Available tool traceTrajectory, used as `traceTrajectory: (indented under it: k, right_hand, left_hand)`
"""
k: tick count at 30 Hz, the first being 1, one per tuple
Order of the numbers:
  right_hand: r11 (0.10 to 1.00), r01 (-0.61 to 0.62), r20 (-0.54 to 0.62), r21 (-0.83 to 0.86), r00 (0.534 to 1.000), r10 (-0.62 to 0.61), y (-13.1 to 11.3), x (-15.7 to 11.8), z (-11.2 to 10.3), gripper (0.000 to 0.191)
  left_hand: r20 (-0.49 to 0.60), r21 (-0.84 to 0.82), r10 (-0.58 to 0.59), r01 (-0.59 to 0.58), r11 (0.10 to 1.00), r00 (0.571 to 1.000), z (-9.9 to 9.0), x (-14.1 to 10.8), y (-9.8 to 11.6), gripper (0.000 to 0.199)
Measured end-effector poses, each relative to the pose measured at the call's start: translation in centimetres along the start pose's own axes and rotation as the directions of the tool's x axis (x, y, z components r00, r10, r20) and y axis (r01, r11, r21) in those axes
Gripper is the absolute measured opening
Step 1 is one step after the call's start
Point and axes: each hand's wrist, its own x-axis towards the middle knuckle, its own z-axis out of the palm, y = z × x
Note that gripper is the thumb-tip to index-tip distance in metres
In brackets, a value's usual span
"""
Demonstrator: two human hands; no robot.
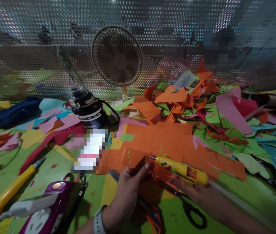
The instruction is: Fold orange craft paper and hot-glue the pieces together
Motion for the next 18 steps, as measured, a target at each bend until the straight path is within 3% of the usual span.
traceTrajectory:
  k: [5,12,18]
  right_hand:
    - [0.996,-0.015,-0.003,0.086,1.0,0.015,-0.5,0.9,-0.3,0.045]
    - [0.952,-0.177,0.092,0.25,0.983,0.158,-0.3,0.1,0.3,0.04]
    - [0.937,-0.256,0.017,0.237,0.966,0.259,-1.4,-0.3,1.5,0.047]
  left_hand:
    - [-0.005,0.002,0.0,0.0,1.0,1.0,0.0,0.0,-0.1,0.024]
    - [-0.001,0.015,-0.001,0.001,1.0,1.0,-0.1,0.0,-0.1,0.022]
    - [-0.004,0.032,0.005,-0.005,0.999,1.0,-0.1,0.0,-0.1,0.02]
